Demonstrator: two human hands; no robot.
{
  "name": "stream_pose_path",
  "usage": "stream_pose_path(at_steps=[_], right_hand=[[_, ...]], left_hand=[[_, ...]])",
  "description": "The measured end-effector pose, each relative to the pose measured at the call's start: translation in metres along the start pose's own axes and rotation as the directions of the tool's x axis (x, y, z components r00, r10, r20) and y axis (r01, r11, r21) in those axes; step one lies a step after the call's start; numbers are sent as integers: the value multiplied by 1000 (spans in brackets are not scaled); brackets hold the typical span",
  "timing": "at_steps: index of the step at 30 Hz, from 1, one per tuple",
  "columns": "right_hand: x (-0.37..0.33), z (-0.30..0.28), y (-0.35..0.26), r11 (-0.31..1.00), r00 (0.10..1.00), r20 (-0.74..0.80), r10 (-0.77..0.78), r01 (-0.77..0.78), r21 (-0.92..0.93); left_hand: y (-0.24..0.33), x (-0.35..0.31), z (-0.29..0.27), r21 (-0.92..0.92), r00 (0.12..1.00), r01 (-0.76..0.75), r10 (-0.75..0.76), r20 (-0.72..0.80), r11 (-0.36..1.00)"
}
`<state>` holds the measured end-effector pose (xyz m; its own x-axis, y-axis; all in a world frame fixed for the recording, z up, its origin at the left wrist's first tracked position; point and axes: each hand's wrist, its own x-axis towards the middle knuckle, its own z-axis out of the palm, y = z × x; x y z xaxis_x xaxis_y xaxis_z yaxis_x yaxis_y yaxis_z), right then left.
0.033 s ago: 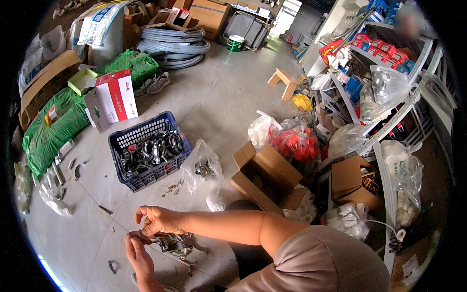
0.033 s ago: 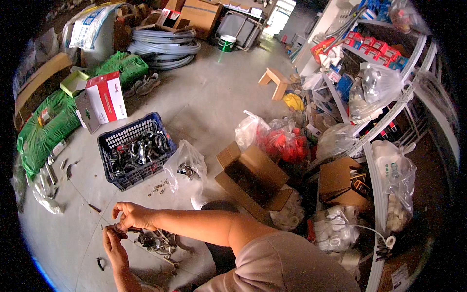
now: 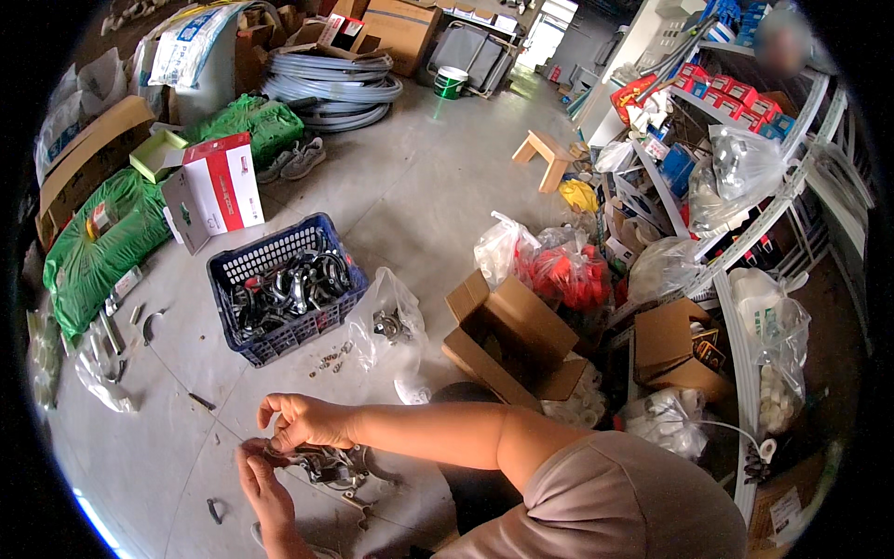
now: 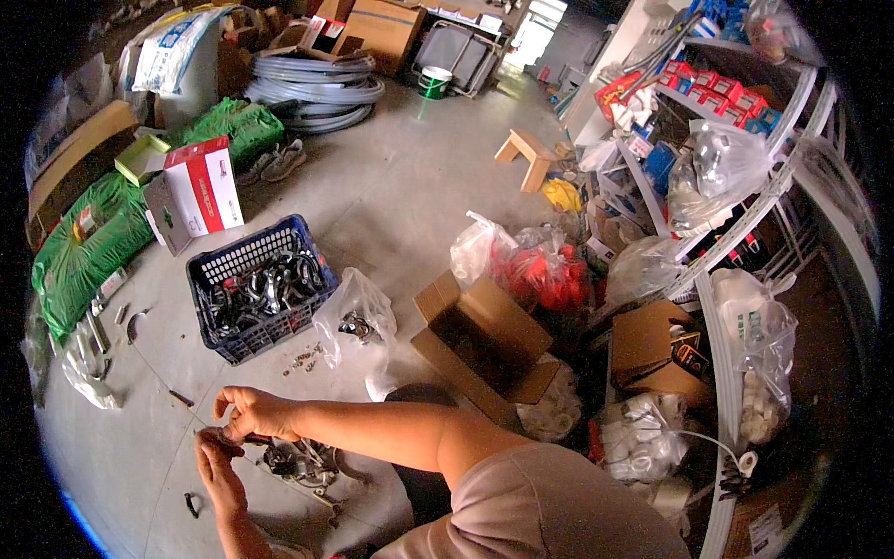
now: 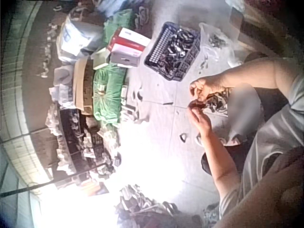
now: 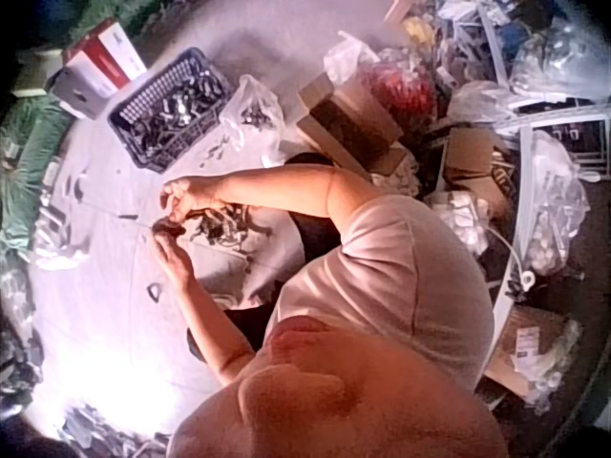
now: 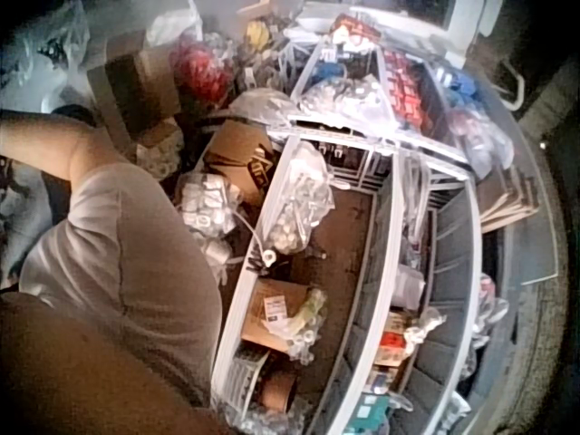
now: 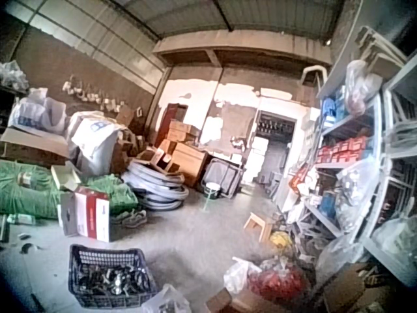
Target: The person sits on a low stool and uses a sanding block to smooth the edges of a metal handle. They then pick up a metal clamp and attach a small metal ring to it by hand.
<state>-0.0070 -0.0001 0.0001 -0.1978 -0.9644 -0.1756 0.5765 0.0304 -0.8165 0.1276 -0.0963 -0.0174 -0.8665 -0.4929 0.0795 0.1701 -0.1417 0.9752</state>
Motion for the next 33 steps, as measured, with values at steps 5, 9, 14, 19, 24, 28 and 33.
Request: stream_pose_path(at_steps=[5, 9, 14, 19, 24, 28, 33], right_hand=[[-3, -1, -1, 999, 1000, -7, 8, -7, 40], [2, 0, 3, 1000, 1000, 6, -9, 9, 18], [-5, -1, -1, 999, 1000, -19, 8, -7, 49], [0, 0, 0, 1000, 1000, -4, 12, -12, 9], [-1, -4, 4, 999, 999, -37, -8, 9, 31], [-4, 5, -5, 999, 999, -45, -12, 14, 42], [-2, 2, -1, 999, 998, -64, -4, 8, 50]], left_hand=[[5, -3, 17, 100, 993, -87, 94, -67, 991], [-8, 1, -13, 195, 998, 2, -13, 55, 981], [4, -2, 20, 30, 993, -29, 32, -112, 999], [-4, -2, -2, 98, 999, 34, -31, -29, 995], [8, -1, 24, -59, 993, -15, 8, -116, 998], [-7, -2, -1, 112, 999, 28, -25, -26, 993], [5, -1, 19, 4, 988, -55, 55, -147, 998]])
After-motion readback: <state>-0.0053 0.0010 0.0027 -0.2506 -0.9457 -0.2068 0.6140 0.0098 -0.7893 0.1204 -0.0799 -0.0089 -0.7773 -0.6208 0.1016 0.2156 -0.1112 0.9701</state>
